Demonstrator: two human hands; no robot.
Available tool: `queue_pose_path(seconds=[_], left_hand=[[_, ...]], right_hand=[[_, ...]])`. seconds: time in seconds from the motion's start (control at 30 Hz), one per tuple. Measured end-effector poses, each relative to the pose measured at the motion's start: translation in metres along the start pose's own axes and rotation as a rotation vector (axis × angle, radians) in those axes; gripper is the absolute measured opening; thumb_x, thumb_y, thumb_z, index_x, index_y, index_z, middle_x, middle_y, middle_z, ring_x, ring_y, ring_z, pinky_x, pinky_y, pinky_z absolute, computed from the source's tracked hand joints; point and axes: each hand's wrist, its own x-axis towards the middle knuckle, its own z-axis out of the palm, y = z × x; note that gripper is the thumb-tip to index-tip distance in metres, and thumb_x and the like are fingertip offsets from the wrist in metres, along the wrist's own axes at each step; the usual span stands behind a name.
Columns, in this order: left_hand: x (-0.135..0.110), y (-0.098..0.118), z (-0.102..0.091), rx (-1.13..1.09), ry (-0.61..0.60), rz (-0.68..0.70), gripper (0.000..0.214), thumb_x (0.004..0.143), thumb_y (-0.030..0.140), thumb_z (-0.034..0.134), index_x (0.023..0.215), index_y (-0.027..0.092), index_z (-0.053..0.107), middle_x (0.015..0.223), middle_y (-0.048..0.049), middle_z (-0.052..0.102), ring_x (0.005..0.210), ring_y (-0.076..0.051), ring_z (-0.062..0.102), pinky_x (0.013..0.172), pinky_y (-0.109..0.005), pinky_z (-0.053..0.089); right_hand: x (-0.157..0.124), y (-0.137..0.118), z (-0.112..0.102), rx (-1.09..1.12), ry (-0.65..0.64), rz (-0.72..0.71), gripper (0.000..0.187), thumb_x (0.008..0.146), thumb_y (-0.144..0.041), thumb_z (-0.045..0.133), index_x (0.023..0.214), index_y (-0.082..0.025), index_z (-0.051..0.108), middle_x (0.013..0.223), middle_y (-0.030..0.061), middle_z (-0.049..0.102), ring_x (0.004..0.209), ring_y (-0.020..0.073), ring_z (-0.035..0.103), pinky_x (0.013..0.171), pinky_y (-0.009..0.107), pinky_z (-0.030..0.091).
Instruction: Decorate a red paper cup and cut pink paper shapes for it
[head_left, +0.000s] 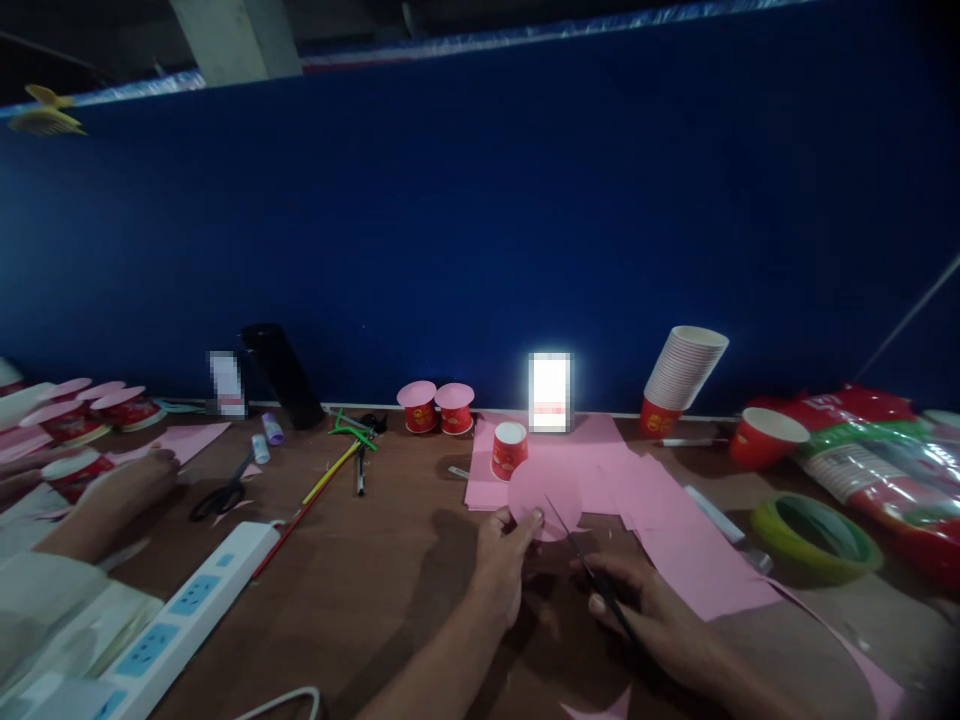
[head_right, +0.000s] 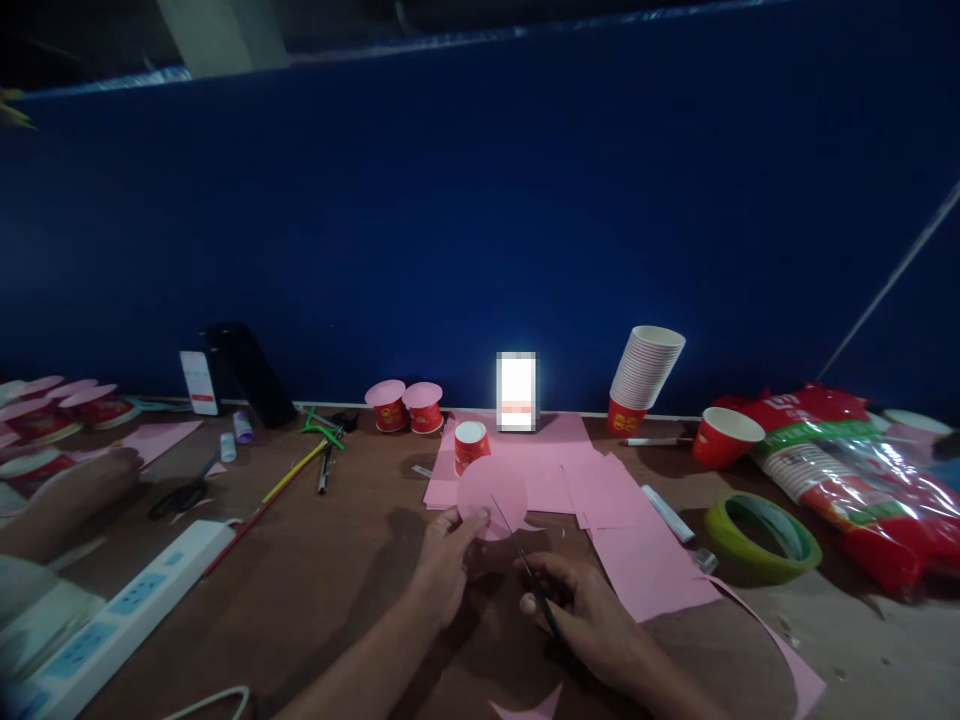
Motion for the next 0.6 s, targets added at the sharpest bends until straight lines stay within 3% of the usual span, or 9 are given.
queue_pose_path(seconds=[0.2,0.4,0.6], left_hand=[[-0.0004,0.0006,0.0003,-0.001,-0.009,-0.023,0.031,0.062,0.036,0.074,0.076,0.011,0.066,0.061,-0.0028,0.063,0.052,-0.009,0.052,0.051,-0.021,0.04],[0.002,-0.0017,-0.0012,0.017,-0.006,-0.029,0.034,0.062,0.037,0.074,0.08,0.01,0.067,0.063,-0.0035,0.063,0.052,-0.009,0.052,0.05,-0.021,0.04],[0.0015,-0.0006,0.0002,-0.005,0.015,-0.041,0.031,0.06,0.036,0.075,0.074,0.01,0.066,0.057,-0.0006,0.06,0.047,-0.008,0.05,0.048,-0.02,0.039]], right_hand=[[0.0001,0.0043,-0.0003,-0.012,-0.019,0.009,0.04,0.083,-0.041,0.053,0.115,-0.018,0.059,0.086,0.0046,0.066,0.071,0.0189,0.059,0.062,0.028,0.047],[-0.0012,-0.0032,-0.0008,-0.001,-0.029,-0.029,0.036,0.083,-0.036,0.054,0.114,-0.02,0.061,0.092,0.0037,0.067,0.084,0.0222,0.059,0.073,0.03,0.047],[-0.0004,-0.0017,0.0007,-0.007,-0.02,-0.017,0.037,0.082,-0.04,0.053,0.112,-0.02,0.061,0.094,0.0039,0.066,0.081,0.0214,0.058,0.067,0.028,0.047]])
